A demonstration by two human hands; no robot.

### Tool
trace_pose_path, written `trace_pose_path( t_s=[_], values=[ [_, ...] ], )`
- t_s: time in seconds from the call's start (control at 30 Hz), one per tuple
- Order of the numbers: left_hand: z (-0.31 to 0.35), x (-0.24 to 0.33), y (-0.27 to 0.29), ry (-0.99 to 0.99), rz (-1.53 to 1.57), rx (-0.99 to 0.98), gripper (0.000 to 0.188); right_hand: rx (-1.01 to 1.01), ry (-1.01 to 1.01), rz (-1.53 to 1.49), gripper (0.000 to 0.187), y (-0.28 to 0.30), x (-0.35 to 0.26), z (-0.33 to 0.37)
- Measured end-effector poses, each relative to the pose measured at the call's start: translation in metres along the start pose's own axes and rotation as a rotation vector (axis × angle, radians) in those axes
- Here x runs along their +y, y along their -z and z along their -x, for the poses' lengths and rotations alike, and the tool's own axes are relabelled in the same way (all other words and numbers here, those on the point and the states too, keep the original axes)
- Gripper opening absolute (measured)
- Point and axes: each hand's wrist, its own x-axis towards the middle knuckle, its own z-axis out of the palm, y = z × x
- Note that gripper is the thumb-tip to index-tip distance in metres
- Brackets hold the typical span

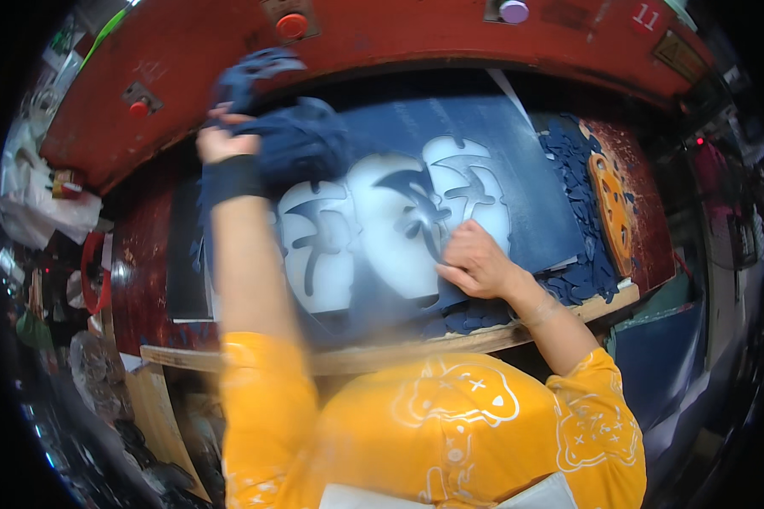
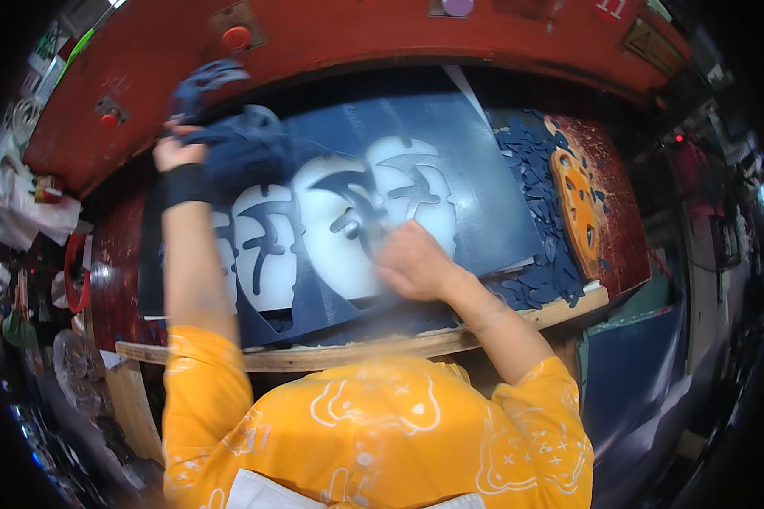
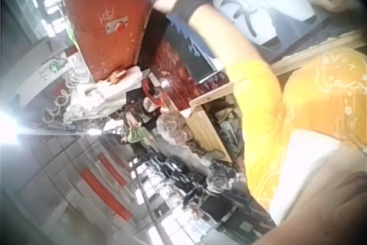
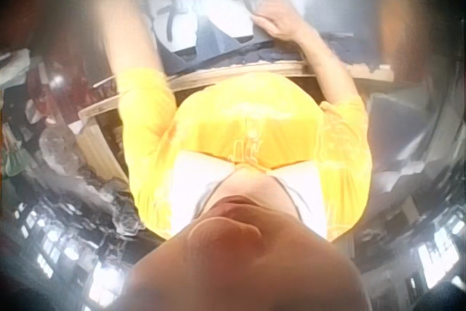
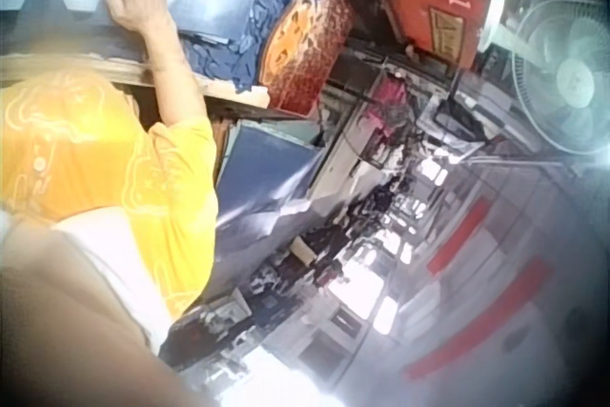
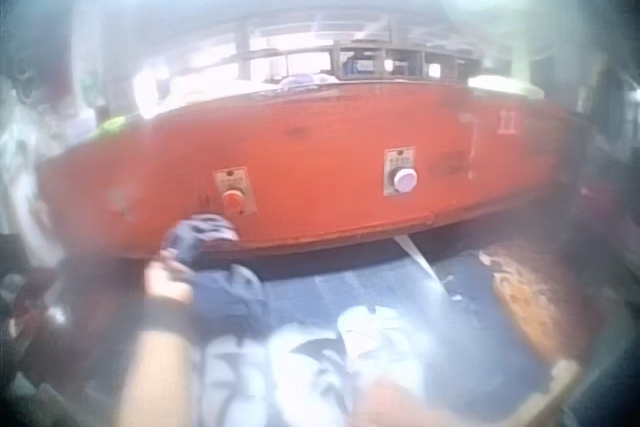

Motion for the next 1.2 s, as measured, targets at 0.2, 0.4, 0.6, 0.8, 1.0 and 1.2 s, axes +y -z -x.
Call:
trace_pose_path(
  t_s=[0.2,0.4,0.6,0.8,1.0,1.2],
  values=[
    [0.006,0.152,-0.092,-0.364,-0.76,-0.636,0.025,-0.187,-0.178,0.008,0.021,0.017,-0.005,-0.001],
    [0.108,0.159,-0.104,-0.337,-1.282,-0.859,0.044,0.09,-0.301,-0.095,0.014,0.056,-0.027,-0.059],
    [0.144,0.187,-0.075,0.218,-0.832,-0.946,0.053,-0.008,-0.22,-0.261,0.015,0.018,-0.051,-0.11],
    [0.161,0.189,-0.045,0.31,-0.508,-0.79,0.049,0.101,0.16,-0.165,0.068,-0.058,-0.108,-0.178],
    [0.158,0.185,-0.015,-0.007,-0.56,-0.733,0.043,-0.047,0.003,-0.391,0.095,-0.145,-0.164,-0.228],
    [0.133,0.219,-0.005,-0.212,-0.923,-0.552,0.039,-0.243,-0.094,-0.476,0.088,-0.2,-0.151,-0.277]
  ],
)
